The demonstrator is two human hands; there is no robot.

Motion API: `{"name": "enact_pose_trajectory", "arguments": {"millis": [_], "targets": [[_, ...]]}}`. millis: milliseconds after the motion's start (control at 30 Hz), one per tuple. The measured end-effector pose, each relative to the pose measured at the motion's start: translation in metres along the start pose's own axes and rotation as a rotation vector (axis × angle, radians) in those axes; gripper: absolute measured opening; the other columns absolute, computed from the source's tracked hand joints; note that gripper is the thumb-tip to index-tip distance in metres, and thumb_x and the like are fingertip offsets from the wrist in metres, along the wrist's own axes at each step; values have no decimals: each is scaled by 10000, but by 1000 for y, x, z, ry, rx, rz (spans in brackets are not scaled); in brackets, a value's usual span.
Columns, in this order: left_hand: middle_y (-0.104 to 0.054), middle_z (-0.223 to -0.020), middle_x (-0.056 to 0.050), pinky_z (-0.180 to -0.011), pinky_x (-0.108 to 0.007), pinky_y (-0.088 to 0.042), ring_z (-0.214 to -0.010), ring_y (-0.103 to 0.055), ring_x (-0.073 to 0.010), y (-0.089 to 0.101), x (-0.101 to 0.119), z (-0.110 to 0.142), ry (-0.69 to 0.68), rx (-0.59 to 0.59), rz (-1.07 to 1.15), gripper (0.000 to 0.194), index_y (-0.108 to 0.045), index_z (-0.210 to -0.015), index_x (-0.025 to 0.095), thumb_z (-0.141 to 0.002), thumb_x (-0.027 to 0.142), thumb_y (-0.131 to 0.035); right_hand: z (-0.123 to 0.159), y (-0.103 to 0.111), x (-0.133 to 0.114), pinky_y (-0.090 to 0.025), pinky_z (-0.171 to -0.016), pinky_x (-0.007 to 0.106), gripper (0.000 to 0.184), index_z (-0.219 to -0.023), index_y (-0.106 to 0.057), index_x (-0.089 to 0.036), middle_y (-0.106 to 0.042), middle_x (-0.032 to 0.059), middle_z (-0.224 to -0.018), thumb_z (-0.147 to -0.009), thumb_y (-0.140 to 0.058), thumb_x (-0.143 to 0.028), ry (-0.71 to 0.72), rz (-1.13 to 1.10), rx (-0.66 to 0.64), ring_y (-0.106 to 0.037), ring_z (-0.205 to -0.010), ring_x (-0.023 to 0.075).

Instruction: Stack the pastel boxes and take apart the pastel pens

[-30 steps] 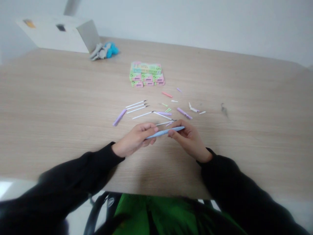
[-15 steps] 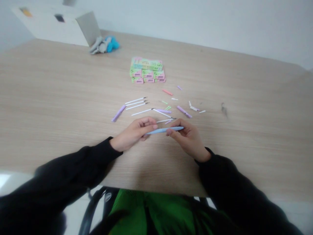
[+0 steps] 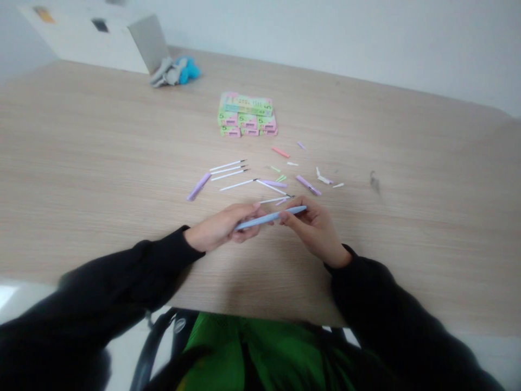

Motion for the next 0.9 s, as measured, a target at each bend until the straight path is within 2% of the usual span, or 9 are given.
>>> {"name": "enact_pose_trajectory", "arguments": {"millis": [100, 200, 300, 433, 500, 600, 700, 800, 900], "targets": [[-397, -504, 57, -459, -225, -233, -456, -290, -74, 0, 4, 2, -48, 9, -130, 389, -710, -913, 127, -977, 436, -483, 1, -2, 1, -455, -656, 298, 341, -767, -611, -195, -655, 12, -715, -807, -752, -502, -13, -26, -24, -575, -671, 142], [-482, -575, 25, -494, -228, -241, -510, -331, -72, 6, 11, 4, -112, 80, -226, 392, -668, -742, 128, -952, 432, -539, 1, -2, 1, -447, -651, 291, 326, -772, -615, -197, -645, 7, -729, -804, -760, -488, 2, -5, -25, -560, -676, 137], [-543, -666, 13, -486, -218, -231, -544, -367, -73, 10, 11, 4, -108, 113, -223, 264, -671, -814, 133, -876, 389, -663, 1, 0, 1, -435, -625, 277, 315, -777, -627, -196, -623, -4, -717, -786, -781, -471, 19, 3, -1, -544, -660, 128], [-433, -613, 48, -435, -214, -207, -475, -299, -65, -1, 1, 3, 7, -11, -6, 310, -662, -905, 133, -905, 435, -593, -1, -2, 2, -471, -646, 285, 328, -773, -632, -195, -662, 6, -705, -780, -784, -485, -18, -83, -19, -595, -668, 136], [-383, -581, 61, -425, -215, -213, -457, -273, -69, -5, 1, 4, 7, -42, -23, 364, -680, -949, 130, -936, 464, -538, -1, -2, 2, -488, -644, 286, 353, -758, -625, -198, -673, 7, -693, -769, -784, -514, -36, -124, -26, -611, -666, 140], [-547, -651, 14, -543, -229, -387, -574, -474, -110, -2, 13, 6, -167, 39, -334, 337, -719, -1050, 156, -953, 432, -552, -2, -1, 2, -481, -606, 271, 388, -752, -626, -197, -665, 2, -669, -729, -806, -540, -60, -124, -13, -591, -628, 131], [-699, -916, -52, -776, -289, -480, -859, -621, -181, -4, 30, 14, -459, 145, -702, 300, -717, -1158, 199, -969, 364, -553, -3, 4, 2, -461, -602, 268, 394, -731, -627, -194, -643, -3, -647, -728, -803, -547, -57, -54, 12, -570, -614, 125], [-665, -842, -52, -726, -281, -476, -796, -609, -170, -11, 40, 25, -678, 231, -1012, 302, -694, -1211, 188, -988, 290, -517, -4, 5, 2, -443, -605, 270, 393, -710, -626, -190, -637, -1, -637, -747, -785, -547, -56, 12, -56, -563, -609, 125], [-632, -794, -48, -680, -273, -468, -747, -576, -162, -18, 42, 33, -822, 275, -1225, 294, -683, -1206, 166, -989, 238, -498, -4, 3, 3, -429, -588, 264, 379, -722, -628, -183, -641, -2, -637, -744, -794, -523, -100, 26, -135, -567, -598, 123]]}}
Point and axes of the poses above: each hand's wrist, its own z-axis away from the middle knuckle, its own y-axis out of the back of the hand, x = y × z, the point moved 7 cm from there along -z, towards the middle knuckle
